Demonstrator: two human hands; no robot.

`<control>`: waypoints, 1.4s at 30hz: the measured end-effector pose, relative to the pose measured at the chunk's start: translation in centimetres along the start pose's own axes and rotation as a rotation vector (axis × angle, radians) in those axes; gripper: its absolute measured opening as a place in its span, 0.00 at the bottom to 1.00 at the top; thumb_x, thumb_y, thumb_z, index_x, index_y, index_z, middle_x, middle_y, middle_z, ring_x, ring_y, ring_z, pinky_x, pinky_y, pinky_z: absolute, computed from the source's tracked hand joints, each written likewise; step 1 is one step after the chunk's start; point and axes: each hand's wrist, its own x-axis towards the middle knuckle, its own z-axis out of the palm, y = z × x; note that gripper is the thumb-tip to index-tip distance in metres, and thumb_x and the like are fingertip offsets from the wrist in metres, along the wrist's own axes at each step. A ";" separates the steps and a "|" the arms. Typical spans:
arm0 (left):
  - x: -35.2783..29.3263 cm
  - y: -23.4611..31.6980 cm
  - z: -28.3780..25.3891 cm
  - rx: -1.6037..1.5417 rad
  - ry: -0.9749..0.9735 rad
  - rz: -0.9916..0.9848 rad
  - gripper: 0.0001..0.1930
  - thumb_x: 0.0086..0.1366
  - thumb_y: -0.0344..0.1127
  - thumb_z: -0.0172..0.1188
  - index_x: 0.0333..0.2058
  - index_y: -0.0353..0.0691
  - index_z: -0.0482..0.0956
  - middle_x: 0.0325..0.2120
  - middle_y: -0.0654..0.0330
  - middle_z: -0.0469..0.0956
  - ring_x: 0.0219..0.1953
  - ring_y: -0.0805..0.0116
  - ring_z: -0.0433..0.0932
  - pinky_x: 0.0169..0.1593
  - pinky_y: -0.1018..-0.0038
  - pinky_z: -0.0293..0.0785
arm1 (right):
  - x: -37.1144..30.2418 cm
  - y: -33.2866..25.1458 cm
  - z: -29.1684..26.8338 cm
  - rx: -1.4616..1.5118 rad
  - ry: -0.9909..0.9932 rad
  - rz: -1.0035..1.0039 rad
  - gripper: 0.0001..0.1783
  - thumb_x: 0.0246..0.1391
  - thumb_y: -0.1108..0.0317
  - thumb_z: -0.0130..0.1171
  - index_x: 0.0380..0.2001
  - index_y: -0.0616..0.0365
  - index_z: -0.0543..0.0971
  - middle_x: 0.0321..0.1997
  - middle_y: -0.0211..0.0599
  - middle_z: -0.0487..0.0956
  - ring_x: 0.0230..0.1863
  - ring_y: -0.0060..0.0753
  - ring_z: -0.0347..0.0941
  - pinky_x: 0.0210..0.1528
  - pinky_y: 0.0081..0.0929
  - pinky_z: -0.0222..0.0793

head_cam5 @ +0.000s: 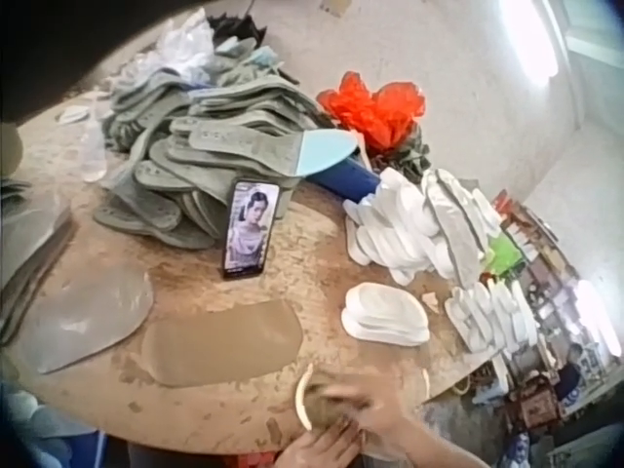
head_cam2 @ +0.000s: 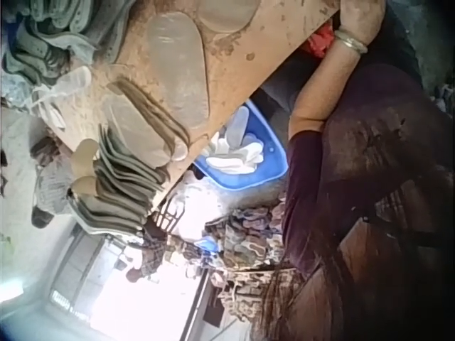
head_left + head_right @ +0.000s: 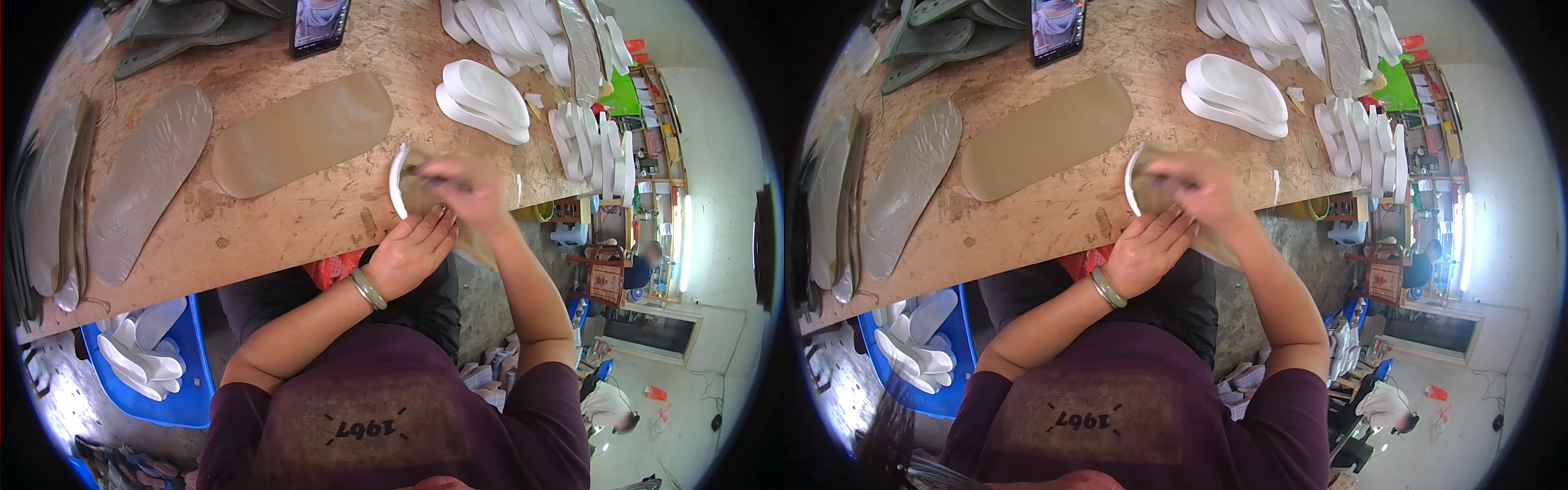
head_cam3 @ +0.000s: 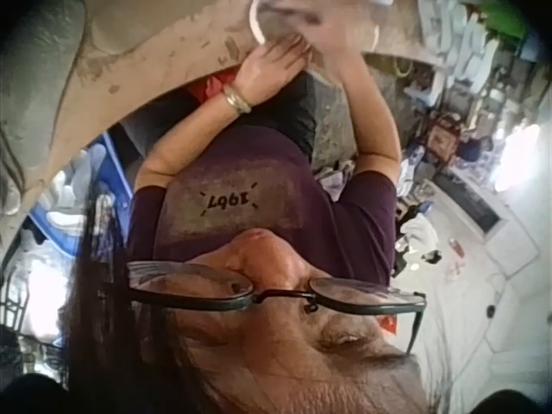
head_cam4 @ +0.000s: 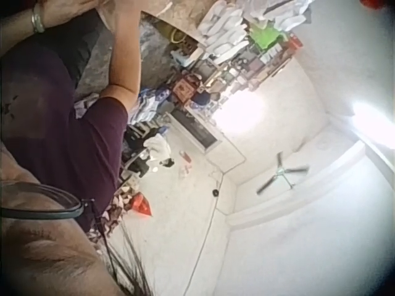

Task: Cutting and assembling shoe insoles and components at a workshop workbench.

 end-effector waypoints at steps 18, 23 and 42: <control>0.6 0.2 -0.4 -0.004 0.052 -0.012 0.16 0.56 0.30 0.57 0.45 0.42 0.81 0.51 0.61 0.79 0.56 0.65 0.76 0.55 0.68 0.70 | 0.0 0.9 0.9 0.418 0.316 0.351 0.13 0.56 0.74 0.63 0.45 0.63 0.81 0.33 0.32 0.82 0.30 0.27 0.80 0.36 0.26 0.75; 0.8 0.4 -0.5 0.004 0.017 -0.034 0.16 0.56 0.30 0.58 0.44 0.42 0.81 0.50 0.62 0.80 0.55 0.66 0.77 0.55 0.67 0.70 | 0.5 0.9 2.4 -0.361 -0.053 -0.385 0.13 0.59 0.78 0.57 0.47 0.61 0.80 0.37 0.37 0.83 0.38 0.26 0.81 0.39 0.30 0.78; 0.8 0.4 -0.5 0.026 0.037 -0.022 0.16 0.56 0.32 0.59 0.45 0.42 0.81 0.51 0.62 0.80 0.55 0.65 0.76 0.56 0.67 0.70 | -2.0 0.5 1.6 -0.176 0.343 0.146 0.11 0.53 0.77 0.61 0.41 0.57 0.81 0.31 0.38 0.82 0.31 0.37 0.81 0.30 0.32 0.76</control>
